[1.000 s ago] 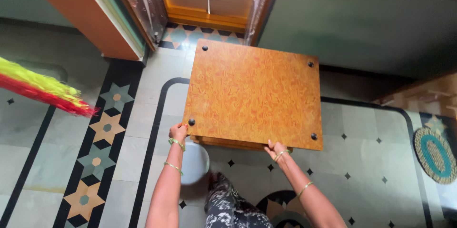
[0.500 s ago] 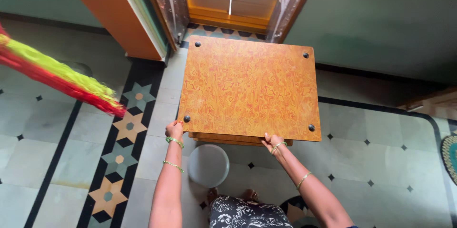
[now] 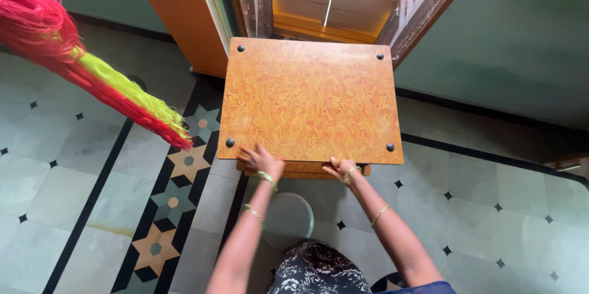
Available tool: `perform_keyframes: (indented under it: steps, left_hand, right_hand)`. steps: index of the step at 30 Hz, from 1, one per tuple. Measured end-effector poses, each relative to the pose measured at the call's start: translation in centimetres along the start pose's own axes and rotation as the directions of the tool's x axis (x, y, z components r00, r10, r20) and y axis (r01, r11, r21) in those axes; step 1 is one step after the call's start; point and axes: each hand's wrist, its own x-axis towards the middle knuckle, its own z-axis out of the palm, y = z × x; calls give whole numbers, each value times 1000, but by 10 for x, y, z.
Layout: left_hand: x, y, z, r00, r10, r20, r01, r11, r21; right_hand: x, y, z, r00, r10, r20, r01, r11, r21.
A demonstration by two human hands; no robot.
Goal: The person removes the top panel of a small wooden table by unscrewing four black plastic feet. They then place the panel on the floor and proceed to unscrew the remaining feet from the table base.
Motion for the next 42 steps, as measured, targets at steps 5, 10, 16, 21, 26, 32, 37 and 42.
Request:
perform_keyframes:
  steps: [5,10,16,21,26,32,37,42]
  left_hand:
    - [-2,3,21,966,231,113,-240,967,80]
    - [9,-9,37,919,389,62,-394,905,159]
    - [16,-16,49,858,514,10,-508,844,171]
    - [25,-18,48,866,497,55,-497,845,197]
    - [56,-19,35,822,555,129,-570,797,202]
    - [87,3,39,781,598,180,-624,741,247]
    - [103,15,50,776,611,153,-630,747,212]
    - [122,25,50,787,532,312,-617,686,387]
  right_hand:
    - [-17,-45,-42,991,133,-20,-118,791,-600]
    - [-22,-93,-75,575,-814,-81,58,139,-989]
    - [-7,-131,-83,637,-749,-182,72,293,-953]
    - [-13,-124,-98,814,-512,-275,97,587,-804]
    - [-13,-95,-97,781,-554,-288,215,671,-710]
    - [-5,-103,-94,746,-573,-340,183,667,-723]
    - [10,-126,-87,690,-622,-370,33,538,-842]
    - [18,-143,-81,711,-641,-289,-26,387,-922]
